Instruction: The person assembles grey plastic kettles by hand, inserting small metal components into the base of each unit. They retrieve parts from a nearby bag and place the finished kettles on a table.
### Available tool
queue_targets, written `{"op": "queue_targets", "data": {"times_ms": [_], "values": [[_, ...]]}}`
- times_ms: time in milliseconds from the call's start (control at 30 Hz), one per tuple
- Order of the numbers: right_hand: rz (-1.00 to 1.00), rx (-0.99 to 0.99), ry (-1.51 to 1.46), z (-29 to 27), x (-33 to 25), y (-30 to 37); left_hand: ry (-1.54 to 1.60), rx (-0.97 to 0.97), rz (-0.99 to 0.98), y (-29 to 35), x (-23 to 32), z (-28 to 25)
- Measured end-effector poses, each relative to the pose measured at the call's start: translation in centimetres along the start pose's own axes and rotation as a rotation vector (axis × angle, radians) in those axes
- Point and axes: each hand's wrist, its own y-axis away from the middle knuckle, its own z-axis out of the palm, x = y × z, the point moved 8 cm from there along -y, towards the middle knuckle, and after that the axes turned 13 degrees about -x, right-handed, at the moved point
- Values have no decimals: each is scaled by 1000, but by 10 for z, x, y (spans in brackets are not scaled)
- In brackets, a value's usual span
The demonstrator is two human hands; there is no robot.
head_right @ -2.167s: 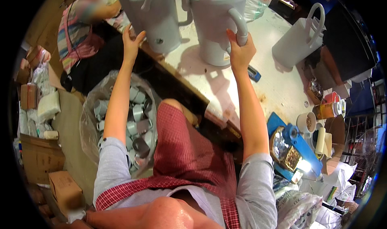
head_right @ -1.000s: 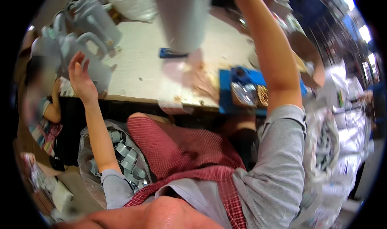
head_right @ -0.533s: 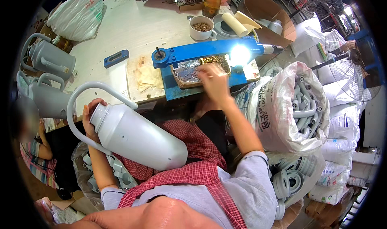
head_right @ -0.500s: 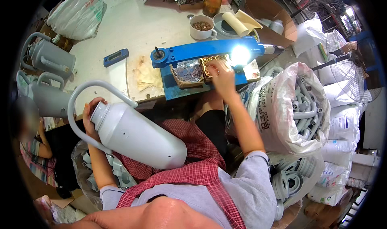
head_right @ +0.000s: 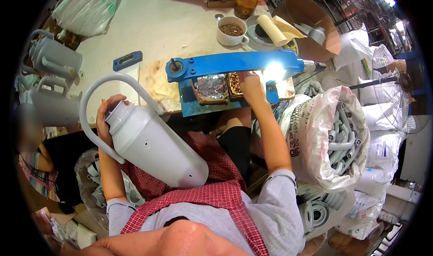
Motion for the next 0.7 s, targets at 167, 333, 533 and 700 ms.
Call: {"op": "queue_targets", "data": {"times_ms": [167,333,533,700], "values": [[-468,181,-550,-43,-54,74,-267,-240,219,3,22,-5],[-725,218,-604,-115,-159,68,-349,-199,203,7,24,-9],[-775,-26,-516,-101,-214,23,-197,-56,228,16,13,-30],[-652,-164,-595,-92,-213,18,-177,2,239,22,13,-37]]}}
